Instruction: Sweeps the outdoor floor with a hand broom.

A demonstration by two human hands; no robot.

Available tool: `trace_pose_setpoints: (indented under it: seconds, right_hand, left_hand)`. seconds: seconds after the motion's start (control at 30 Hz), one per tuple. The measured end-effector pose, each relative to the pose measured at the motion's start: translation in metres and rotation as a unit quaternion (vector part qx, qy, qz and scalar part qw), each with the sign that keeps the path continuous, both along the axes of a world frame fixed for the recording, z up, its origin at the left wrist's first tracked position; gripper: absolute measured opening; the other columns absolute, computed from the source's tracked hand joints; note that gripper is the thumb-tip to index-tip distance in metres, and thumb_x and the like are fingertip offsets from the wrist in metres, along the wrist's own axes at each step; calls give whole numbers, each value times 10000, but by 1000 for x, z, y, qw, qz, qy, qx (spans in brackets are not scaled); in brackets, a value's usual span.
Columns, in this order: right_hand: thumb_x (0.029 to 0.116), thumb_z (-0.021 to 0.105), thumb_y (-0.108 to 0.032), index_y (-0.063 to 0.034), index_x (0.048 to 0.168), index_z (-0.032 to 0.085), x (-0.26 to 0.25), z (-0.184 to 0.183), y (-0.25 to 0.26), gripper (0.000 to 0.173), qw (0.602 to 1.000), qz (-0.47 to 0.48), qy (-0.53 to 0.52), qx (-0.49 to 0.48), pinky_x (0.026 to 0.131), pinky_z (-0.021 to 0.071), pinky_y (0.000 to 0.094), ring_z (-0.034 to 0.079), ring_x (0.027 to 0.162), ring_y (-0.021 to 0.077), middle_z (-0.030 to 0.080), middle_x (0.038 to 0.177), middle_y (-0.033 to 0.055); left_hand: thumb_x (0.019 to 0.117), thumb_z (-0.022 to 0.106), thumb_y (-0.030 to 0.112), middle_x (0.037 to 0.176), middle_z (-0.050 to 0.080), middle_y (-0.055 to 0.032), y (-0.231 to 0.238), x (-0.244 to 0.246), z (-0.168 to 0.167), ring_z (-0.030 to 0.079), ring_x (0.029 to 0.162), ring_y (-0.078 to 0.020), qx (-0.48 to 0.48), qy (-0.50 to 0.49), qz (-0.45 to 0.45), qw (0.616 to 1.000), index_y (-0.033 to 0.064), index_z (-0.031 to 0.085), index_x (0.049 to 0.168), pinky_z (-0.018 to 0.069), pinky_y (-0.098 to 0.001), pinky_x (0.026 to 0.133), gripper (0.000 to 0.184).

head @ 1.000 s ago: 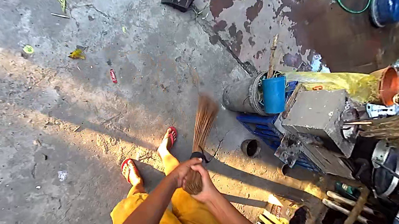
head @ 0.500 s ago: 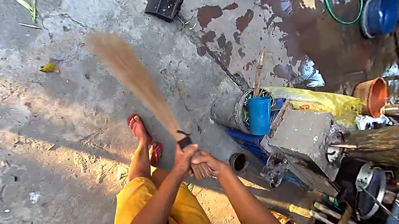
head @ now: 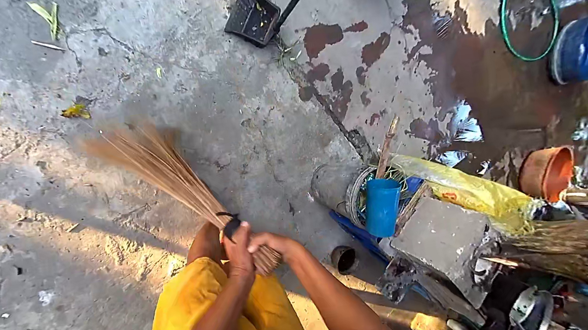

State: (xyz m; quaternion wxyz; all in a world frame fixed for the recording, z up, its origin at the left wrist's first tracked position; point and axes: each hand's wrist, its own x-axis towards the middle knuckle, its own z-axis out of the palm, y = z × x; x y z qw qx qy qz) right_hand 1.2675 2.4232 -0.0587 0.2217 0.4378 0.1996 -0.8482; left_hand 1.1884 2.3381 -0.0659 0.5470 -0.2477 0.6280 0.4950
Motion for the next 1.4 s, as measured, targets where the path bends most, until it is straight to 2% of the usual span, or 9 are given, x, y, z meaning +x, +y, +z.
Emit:
trace_pose_setpoints:
  seconds: [0.1, 0.3, 0.5, 0.6, 0.73, 0.9, 1.07, 1.27, 1.4]
  right_hand:
    - [722, 760, -253, -62, 1204, 550, 75, 49, 16, 559, 994, -63, -73, 55, 746, 628, 419, 717, 795, 189, 722, 913, 57]
    - [919, 493, -230, -92, 1008, 583, 19, 50, 39, 187, 936, -291, -180, 87, 655, 595, 372, 677, 703, 172, 677, 792, 60]
    - [977, 488, -232, -117, 1027, 586, -93, -42, 115, 160, 996, 87, -23, -12, 706, 567, 345, 643, 764, 119, 638, 845, 18]
    - [882, 538, -182, -138, 1034, 580, -84, -36, 161, 164, 993, 104, 56, -8, 641, 578, 311, 656, 690, 95, 663, 789, -6]
    - [823, 682, -126, -57, 1429, 419, 11, 37, 226, 664, 987, 133, -27, 82, 737, 599, 435, 679, 776, 223, 675, 990, 136]
    - [890, 609, -258, -75, 1414, 398, 145, 115, 267, 593, 954, -158, -213, 143, 655, 616, 403, 689, 717, 235, 674, 922, 122]
    - [1066, 416, -458, -96, 1132, 535, 173, 53, 374, 387, 857, -410, -270, 159, 551, 583, 327, 631, 598, 155, 614, 745, 40]
    - [964, 649, -331, -54, 1356, 531, 121, -43, 417, 494, 952, -75, -271, 124, 789, 549, 451, 626, 877, 236, 636, 1050, 147]
    - [1009, 541, -333, -129, 1361, 486, 150, -7, 398, 411, 985, -79, -153, 21, 650, 591, 353, 652, 673, 179, 632, 828, 71]
  left_hand:
    - [845, 801, 221, 1217, 639, -218, 24, 44, 29, 673, 1060, -249, 87, -98, -109, 985, -28, 281, 1521, 579, -429, 926, 889]
    - [1008, 579, 213, 814, 655, -13, 116, -17, 27, 638, 719, -113, 150, -307, -275, 899, 100, 629, 1062, 558, -314, 665, 135]
    - [1033, 459, 250, 680, 641, -11, 105, -75, -46, 657, 615, -117, 108, -142, 148, 973, 123, 597, 901, 580, -313, 579, 229]
    - [1001, 532, 201, 741, 631, -51, 149, -58, -37, 649, 657, -147, 59, -14, 175, 983, 46, 574, 1042, 580, -351, 622, 166]
    - [1013, 605, 327, 1104, 672, -203, 194, 6, 16, 689, 923, -269, 72, -83, -32, 993, 16, 430, 1437, 599, -438, 774, 554]
    - [822, 820, 387, 1592, 335, -284, 300, -22, 6, 476, 1386, -380, 115, 118, -242, 956, 22, 182, 1616, 490, -510, 1076, 1082]
    - [830, 858, 373, 1591, 328, -308, 527, -116, 18, 507, 1354, -429, 189, 365, -404, 817, 15, 256, 1599, 492, -553, 1070, 1040]
    - [812, 834, 227, 1730, 12, -178, 729, -150, 30, 129, 1541, -520, 156, 626, -606, 465, 279, 518, 1512, 264, -727, 1152, 770]
    - [932, 735, 204, 1518, 490, -210, 766, -157, 7, 468, 1381, -475, 105, 574, -722, 373, 76, 639, 1337, 453, -682, 1032, 436]
